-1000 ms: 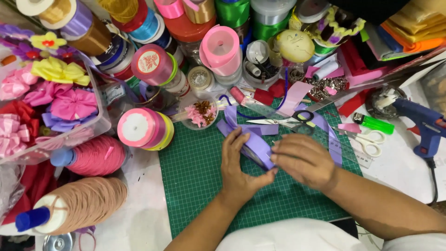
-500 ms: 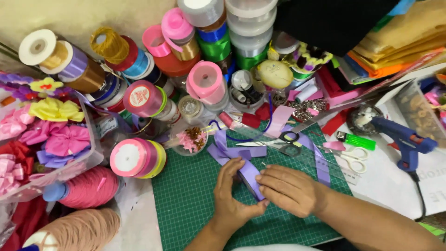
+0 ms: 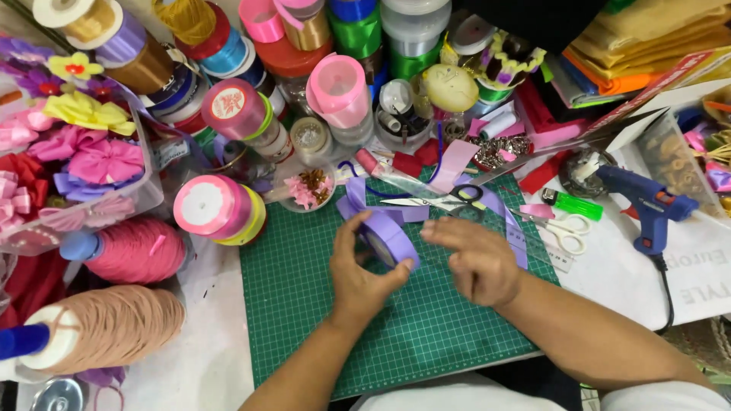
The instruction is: Measuring, cutting, and folding purple ribbon to create a decorative bow on a craft table.
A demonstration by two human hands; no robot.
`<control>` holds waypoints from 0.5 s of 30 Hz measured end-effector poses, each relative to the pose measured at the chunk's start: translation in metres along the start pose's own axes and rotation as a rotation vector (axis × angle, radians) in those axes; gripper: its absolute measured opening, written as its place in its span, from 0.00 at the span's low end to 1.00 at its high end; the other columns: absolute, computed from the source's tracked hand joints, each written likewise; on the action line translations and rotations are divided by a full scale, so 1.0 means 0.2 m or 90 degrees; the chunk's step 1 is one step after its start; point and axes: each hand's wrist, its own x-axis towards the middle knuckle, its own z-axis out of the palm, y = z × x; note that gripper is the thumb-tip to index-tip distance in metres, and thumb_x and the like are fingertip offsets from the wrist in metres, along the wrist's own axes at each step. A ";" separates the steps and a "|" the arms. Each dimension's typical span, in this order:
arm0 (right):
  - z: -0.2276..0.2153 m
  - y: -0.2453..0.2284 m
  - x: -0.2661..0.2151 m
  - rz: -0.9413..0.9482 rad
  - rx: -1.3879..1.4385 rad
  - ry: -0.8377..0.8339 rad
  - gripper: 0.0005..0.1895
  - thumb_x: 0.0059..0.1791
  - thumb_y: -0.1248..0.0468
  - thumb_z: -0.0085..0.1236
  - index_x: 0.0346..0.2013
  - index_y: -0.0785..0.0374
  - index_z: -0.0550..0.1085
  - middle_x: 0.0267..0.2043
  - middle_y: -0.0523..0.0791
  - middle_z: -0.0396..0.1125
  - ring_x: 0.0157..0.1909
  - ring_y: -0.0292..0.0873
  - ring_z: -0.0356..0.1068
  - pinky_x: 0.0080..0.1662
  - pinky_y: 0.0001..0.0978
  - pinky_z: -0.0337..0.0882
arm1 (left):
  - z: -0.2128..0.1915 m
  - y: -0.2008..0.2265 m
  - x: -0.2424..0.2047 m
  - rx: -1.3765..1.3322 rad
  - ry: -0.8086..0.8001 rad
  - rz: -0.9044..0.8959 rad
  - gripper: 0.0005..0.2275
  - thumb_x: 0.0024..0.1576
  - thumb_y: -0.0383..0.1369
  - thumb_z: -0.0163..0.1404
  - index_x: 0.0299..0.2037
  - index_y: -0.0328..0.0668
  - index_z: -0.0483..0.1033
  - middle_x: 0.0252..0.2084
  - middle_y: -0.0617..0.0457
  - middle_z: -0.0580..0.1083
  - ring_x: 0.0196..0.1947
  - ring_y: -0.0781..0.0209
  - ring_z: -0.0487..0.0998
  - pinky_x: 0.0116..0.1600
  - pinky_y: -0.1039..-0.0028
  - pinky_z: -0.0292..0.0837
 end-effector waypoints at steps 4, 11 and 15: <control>-0.06 0.01 0.24 0.100 -0.221 0.250 0.07 0.53 0.70 0.57 0.30 0.67 0.72 0.39 0.55 0.76 0.40 0.59 0.77 0.45 0.52 0.76 | 0.03 -0.10 0.01 -0.072 0.036 0.142 0.39 0.35 0.38 0.69 0.60 0.35 0.67 0.57 0.39 0.68 0.56 0.40 0.73 0.48 0.59 0.80; -0.28 0.40 0.23 0.176 -0.294 0.347 0.03 0.54 0.73 0.69 0.38 0.68 0.81 0.38 0.53 0.70 0.41 0.54 0.71 0.45 0.42 0.69 | 0.09 -0.12 -0.03 -0.062 0.016 0.251 0.42 0.34 0.33 0.70 0.61 0.30 0.65 0.59 0.36 0.67 0.61 0.36 0.70 0.55 0.58 0.76; -0.30 0.55 0.33 0.154 -0.311 0.342 0.04 0.52 0.76 0.70 0.40 0.68 0.83 0.36 0.52 0.67 0.35 0.51 0.69 0.38 0.39 0.69 | 0.08 -0.12 -0.03 -0.053 0.017 0.276 0.43 0.34 0.32 0.70 0.62 0.28 0.63 0.59 0.34 0.66 0.62 0.34 0.69 0.57 0.54 0.74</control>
